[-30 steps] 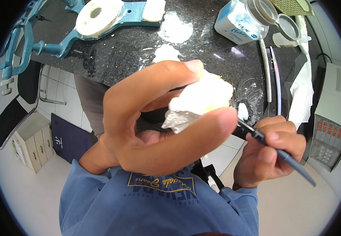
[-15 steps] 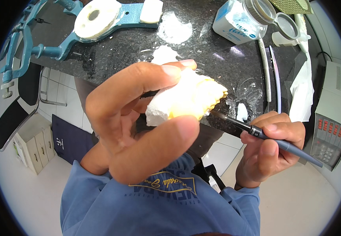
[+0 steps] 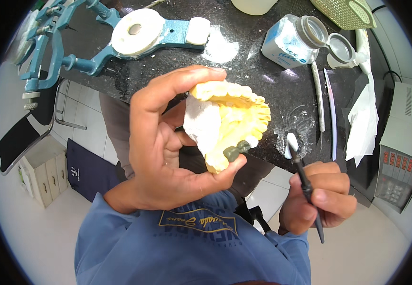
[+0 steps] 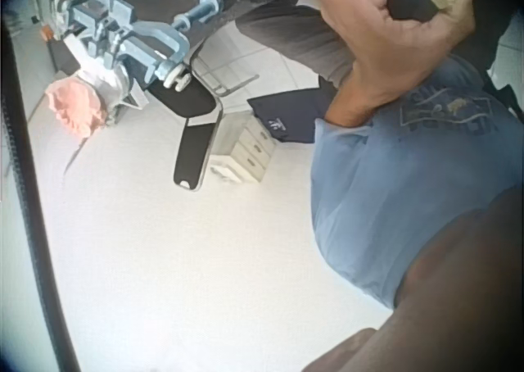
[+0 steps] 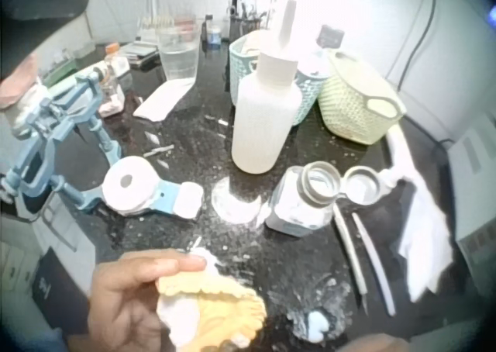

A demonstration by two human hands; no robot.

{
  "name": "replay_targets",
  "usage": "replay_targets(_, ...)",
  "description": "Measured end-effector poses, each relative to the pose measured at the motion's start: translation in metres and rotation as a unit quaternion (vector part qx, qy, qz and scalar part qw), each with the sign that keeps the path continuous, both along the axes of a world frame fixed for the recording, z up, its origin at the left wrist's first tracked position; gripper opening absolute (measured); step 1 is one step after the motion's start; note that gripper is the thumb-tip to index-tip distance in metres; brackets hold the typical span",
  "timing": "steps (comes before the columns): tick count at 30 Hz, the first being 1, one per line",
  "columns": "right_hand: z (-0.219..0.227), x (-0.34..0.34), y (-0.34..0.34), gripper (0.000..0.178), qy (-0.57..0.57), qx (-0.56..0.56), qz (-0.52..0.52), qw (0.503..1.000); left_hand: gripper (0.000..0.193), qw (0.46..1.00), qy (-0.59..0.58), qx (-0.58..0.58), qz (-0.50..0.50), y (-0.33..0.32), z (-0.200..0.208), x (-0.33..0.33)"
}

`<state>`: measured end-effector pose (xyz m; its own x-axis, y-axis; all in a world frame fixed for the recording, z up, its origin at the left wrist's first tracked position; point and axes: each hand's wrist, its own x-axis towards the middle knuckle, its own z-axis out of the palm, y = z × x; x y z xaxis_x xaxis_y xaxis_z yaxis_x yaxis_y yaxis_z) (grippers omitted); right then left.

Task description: The person applies a white substance from a jar onto a yellow dental model using a thin brush, then wipes the edge of the model with a paper towel and scrapes excess material with a small metal tool.

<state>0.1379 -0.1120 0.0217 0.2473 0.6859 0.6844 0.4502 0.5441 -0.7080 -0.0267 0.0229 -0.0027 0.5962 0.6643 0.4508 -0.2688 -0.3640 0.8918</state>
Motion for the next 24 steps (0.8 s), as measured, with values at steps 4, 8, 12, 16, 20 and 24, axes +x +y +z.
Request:
replay_targets(4,0.007,-0.005,-0.001,0.026,0.011,-0.056,-0.059,0.997,0.085,0.997,0.002,-0.071,-0.003,-0.004,0.004,0.001)
replay_targets(8,0.016,0.014,-0.020,0.023,0.066,-0.182,-0.095,0.977,0.083,0.993,0.013,-0.120,0.010,-0.010,0.008,0.004)
replay_targets(12,0.021,0.034,-0.032,0.018,0.125,-0.232,-0.107,0.959,0.083,0.989,0.015,-0.145,-0.001,-0.017,0.009,0.009)
replay_targets(16,0.020,0.045,-0.036,0.011,0.163,-0.292,-0.050,0.941,0.088,0.988,0.018,-0.151,0.022,-0.024,0.006,0.015)
replay_targets(20,0.018,0.048,-0.042,0.010,0.144,-0.304,-0.048,0.940,0.091,0.989,0.038,-0.132,0.058,-0.028,0.007,0.019)
replay_targets(24,0.018,0.046,-0.040,0.011,0.118,-0.314,-0.057,0.940,0.091,0.987,0.043,-0.129,0.083,-0.028,0.006,0.022)
